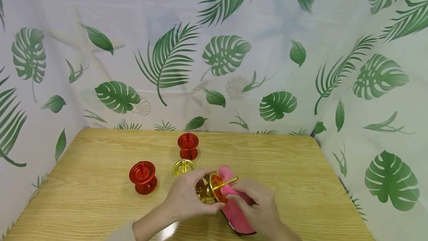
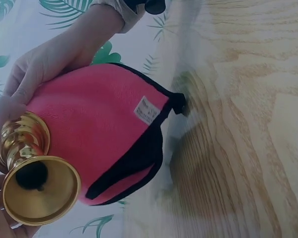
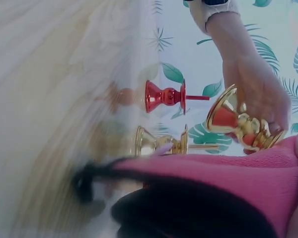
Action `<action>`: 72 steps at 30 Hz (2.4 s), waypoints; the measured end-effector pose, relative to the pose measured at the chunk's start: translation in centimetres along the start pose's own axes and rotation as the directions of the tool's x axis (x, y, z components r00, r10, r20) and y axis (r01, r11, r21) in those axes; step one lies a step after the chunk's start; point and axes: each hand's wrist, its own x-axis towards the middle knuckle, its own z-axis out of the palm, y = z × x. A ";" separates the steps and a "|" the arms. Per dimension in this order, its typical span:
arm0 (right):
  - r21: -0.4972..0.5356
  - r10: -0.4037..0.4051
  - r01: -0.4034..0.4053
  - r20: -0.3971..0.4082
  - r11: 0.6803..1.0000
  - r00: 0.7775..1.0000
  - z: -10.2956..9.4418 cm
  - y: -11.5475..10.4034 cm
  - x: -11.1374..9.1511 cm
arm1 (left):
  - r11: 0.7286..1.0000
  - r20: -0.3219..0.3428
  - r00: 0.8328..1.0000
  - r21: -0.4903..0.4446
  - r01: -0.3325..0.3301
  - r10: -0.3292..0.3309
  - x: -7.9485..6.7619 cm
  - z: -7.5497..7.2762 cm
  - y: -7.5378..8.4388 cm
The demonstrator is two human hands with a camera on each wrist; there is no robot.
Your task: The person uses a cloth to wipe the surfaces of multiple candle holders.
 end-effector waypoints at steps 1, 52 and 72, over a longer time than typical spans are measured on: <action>-0.011 0.004 -0.004 0.003 1.000 1.000 0.1 -0.2 0.0 | 0.999 -0.001 1.000 0.030 -0.011 0.011 0.0 0.1 0.0; -0.377 -0.081 0.045 -0.081 0.925 0.993 -2.7 -0.2 0.6 | 0.979 0.004 1.000 0.204 0.012 -0.013 -0.5 0.4 -0.3; -0.247 0.098 -0.084 0.045 0.965 0.994 1.2 -1.4 0.6 | 0.922 -0.030 0.988 0.365 -0.128 0.149 -0.4 1.0 -0.5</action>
